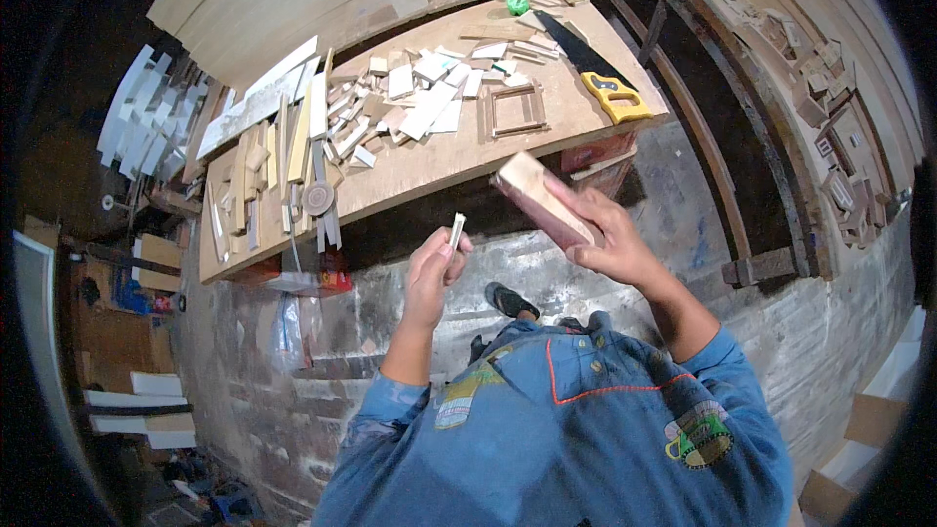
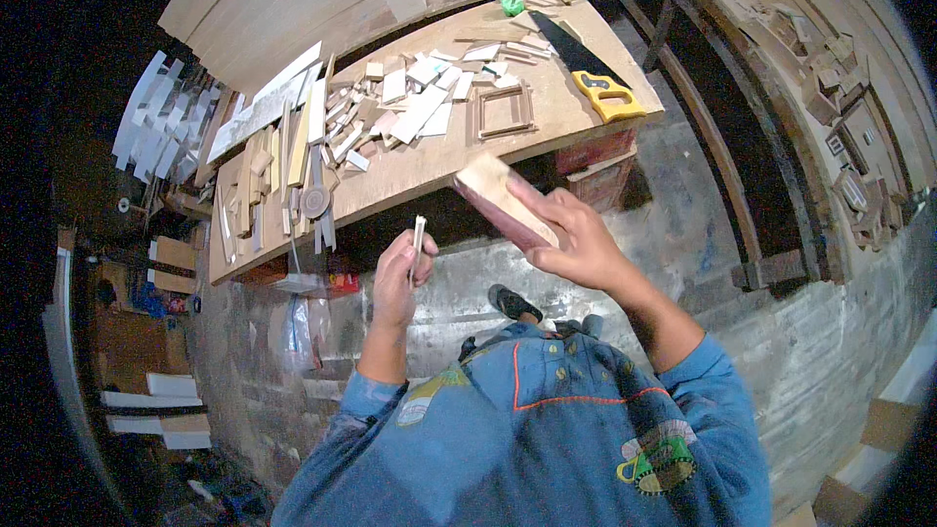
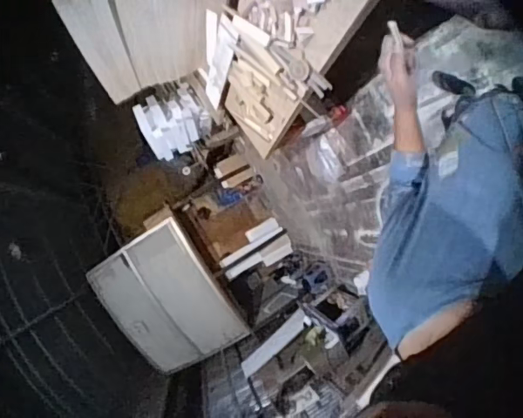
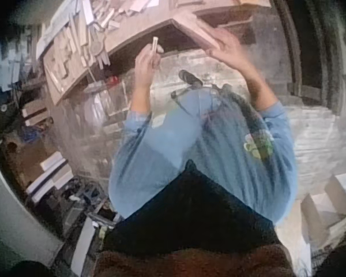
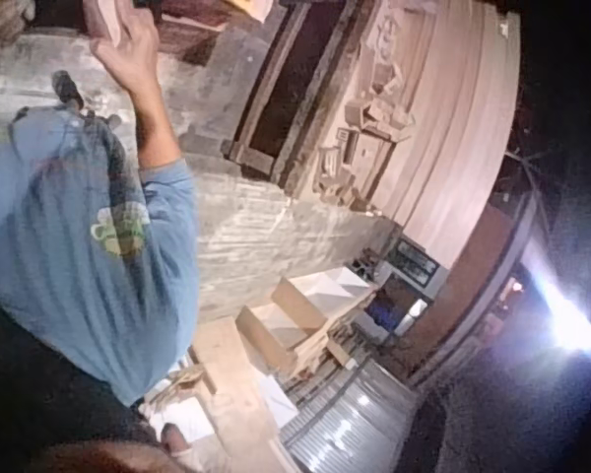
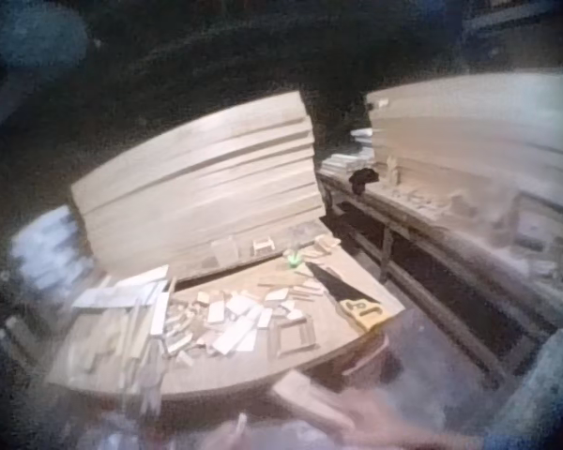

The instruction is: The person applies glue to the ends of small wooden strips using a stick and presses them together to form a square frame. They rub a sanding block against the surfaces of the wood pieces.

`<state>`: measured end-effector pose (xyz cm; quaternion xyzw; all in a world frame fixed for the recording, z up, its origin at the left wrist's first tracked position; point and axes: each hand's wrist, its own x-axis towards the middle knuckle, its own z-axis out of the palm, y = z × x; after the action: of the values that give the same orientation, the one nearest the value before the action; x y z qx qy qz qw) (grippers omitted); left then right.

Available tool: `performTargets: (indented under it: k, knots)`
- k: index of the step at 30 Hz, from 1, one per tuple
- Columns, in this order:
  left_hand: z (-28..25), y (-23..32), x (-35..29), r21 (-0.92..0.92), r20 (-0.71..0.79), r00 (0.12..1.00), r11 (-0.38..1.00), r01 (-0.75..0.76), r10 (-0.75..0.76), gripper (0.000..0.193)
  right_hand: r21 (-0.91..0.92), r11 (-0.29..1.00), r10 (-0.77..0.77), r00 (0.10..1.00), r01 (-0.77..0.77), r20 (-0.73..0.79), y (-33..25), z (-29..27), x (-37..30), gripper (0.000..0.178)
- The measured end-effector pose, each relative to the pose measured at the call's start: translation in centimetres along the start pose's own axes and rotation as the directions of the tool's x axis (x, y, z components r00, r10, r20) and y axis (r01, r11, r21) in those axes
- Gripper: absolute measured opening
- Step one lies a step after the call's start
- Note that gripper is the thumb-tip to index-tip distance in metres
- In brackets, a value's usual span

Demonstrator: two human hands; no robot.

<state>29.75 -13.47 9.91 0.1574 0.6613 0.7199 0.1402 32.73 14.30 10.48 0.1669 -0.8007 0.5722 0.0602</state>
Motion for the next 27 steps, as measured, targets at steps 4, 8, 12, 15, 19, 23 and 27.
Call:
performTargets:
  k: [4, 8, 12, 15, 19, 23, 27]
  knots:
    - [2.2, -1.1, -0.2, 0.197, -0.121, 0.993, 0.98, 0.007, 0.017, 0.027, -0.314, 0.929, -0.195, 0.98, 0.194, 0.028, -3.2, 2.6, 0.1, 0.076]
    - [2.6, -1.0, -1.4, 0.126, -0.049, 0.994, 0.987, 0.1, -0.094, 0.024, -0.604, 0.775, 0.085, 0.978, -0.185, -0.19, 0.1, 1.2, 2.4, 0.077]
    - [3.1, -1.3, -0.9, 0.442, -0.009, 0.999, 0.896, -0.039, 0.048, 0.025, -0.388, 0.883, -0.299, 0.954, 0.263, -0.033, -2.5, 1.6, 1.2, 0.074]
    - [2.5, -1.2, -1.9, 0.09, 0.043, 0.994, 0.991, 0.097, -0.102, 0.026, -0.527, 0.848, -0.093, 0.995, 0.059, -0.037, -0.8, 1.5, 1.2, 0.074]
    - [2.4, -0.8, -1.3, -0.3, 0.18, 0.947, 0.902, 0.311, -0.267, 0.029, -0.171, 0.983, -0.091, 0.988, 0.069, -0.123, 2.6, -0.1, 2.6, 0.076]
    - [2.2, -0.8, -1.2, -0.547, 0.342, 0.902, 0.725, 0.418, -0.263, 0.027, 0.178, 0.967, -0.203, 0.972, 0.18, 0.12, 1.1, 3.5, 1.5, 0.08]
    - [-0.2, 0.2, 0.3, -0.838, 0.149, 0.986, 0.519, 0.169, -0.08, 0.022, -0.197, 0.98, 0.04, 0.945, 0.026, 0.326, 4.3, 1.1, -0.7, 0.08]
